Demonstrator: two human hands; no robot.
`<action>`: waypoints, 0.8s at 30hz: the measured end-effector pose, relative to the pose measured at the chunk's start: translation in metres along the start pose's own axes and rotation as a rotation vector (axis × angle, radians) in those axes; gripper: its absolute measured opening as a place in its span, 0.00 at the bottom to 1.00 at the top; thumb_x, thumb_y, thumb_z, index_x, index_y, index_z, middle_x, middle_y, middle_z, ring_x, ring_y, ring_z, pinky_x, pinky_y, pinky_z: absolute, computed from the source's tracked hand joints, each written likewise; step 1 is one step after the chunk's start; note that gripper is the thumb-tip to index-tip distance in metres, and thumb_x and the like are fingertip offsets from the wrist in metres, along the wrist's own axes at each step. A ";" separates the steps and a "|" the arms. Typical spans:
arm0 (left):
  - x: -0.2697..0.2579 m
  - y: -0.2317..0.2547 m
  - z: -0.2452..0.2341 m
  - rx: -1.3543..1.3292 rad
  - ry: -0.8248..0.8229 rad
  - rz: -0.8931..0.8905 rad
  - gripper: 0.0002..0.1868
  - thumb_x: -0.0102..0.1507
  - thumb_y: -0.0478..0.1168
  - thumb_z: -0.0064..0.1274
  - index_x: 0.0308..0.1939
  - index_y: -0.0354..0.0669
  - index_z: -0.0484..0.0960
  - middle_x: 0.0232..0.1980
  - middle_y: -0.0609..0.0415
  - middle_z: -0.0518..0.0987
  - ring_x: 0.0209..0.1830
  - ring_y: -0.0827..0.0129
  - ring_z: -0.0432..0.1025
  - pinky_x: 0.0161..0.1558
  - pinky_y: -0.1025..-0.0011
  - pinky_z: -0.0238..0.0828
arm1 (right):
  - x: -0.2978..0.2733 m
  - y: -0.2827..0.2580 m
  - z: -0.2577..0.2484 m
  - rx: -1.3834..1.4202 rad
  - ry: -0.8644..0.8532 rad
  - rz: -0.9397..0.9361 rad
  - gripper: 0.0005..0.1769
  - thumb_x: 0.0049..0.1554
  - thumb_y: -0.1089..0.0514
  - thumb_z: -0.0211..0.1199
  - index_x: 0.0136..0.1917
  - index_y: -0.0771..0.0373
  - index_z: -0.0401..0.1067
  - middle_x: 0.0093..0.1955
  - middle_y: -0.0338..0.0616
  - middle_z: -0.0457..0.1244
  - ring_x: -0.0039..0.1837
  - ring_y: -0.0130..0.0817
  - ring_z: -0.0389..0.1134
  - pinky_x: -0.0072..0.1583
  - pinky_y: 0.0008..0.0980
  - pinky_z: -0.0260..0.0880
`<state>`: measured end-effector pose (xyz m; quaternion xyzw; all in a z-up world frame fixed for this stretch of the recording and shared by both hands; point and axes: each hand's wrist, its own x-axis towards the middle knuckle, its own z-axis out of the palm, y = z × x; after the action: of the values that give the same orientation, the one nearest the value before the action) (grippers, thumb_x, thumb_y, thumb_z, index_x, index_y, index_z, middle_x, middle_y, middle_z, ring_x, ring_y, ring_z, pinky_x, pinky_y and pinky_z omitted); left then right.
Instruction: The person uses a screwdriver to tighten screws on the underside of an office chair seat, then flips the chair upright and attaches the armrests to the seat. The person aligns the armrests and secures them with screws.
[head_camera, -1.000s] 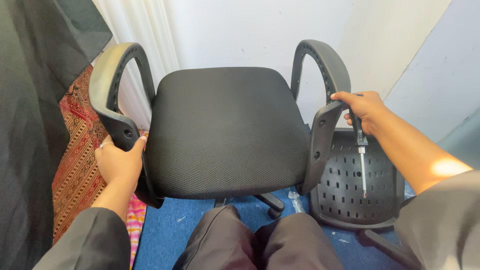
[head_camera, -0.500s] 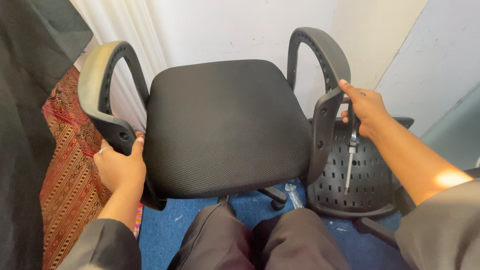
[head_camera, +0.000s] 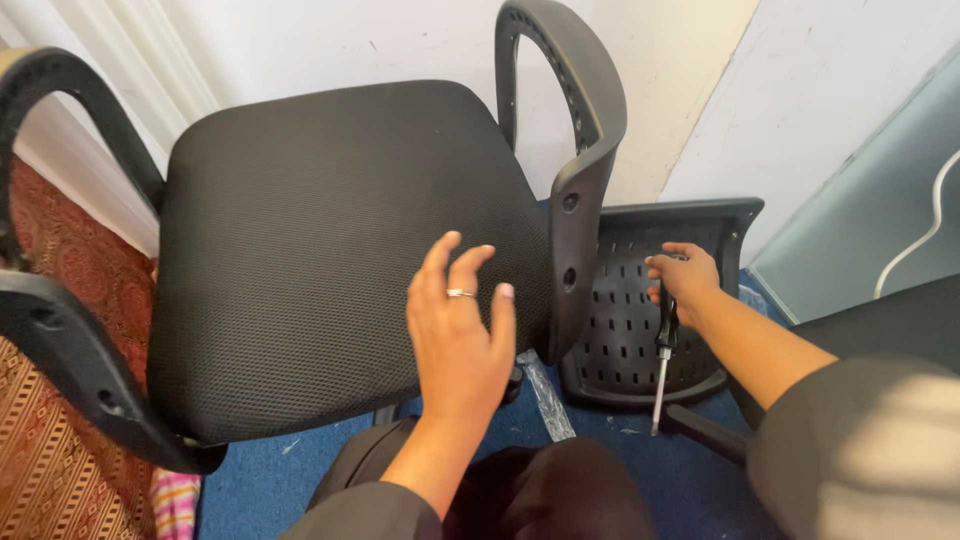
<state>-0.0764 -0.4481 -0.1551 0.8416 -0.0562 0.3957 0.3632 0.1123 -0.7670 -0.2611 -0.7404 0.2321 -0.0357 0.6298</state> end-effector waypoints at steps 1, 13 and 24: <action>-0.002 0.007 0.008 -0.027 -0.047 0.028 0.25 0.65 0.44 0.58 0.65 0.42 0.73 0.74 0.42 0.65 0.73 0.47 0.61 0.72 0.49 0.54 | 0.007 0.004 -0.001 -0.062 -0.013 -0.004 0.31 0.54 0.64 0.66 0.69 0.58 0.64 0.42 0.47 0.64 0.34 0.35 0.65 0.34 0.35 0.68; -0.011 0.009 0.095 -0.120 -0.274 0.038 0.54 0.57 0.40 0.67 0.81 0.49 0.49 0.78 0.35 0.60 0.68 0.45 0.66 0.67 0.49 0.62 | 0.141 0.051 0.023 -0.741 -0.277 -0.151 0.50 0.51 0.63 0.66 0.84 0.57 0.52 0.45 0.65 0.65 0.34 0.49 0.67 0.36 0.44 0.68; 0.024 -0.001 0.113 -0.190 -0.335 0.040 0.51 0.63 0.42 0.61 0.85 0.58 0.46 0.73 0.49 0.69 0.73 0.56 0.68 0.75 0.42 0.60 | 0.254 0.046 0.053 -1.348 -0.411 -0.466 0.61 0.48 0.48 0.76 0.85 0.53 0.44 0.85 0.60 0.36 0.84 0.59 0.38 0.50 0.50 0.80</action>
<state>0.0109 -0.5165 -0.1867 0.8564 -0.1697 0.2499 0.4188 0.3429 -0.8215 -0.3762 -0.9882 -0.0819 0.1212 0.0457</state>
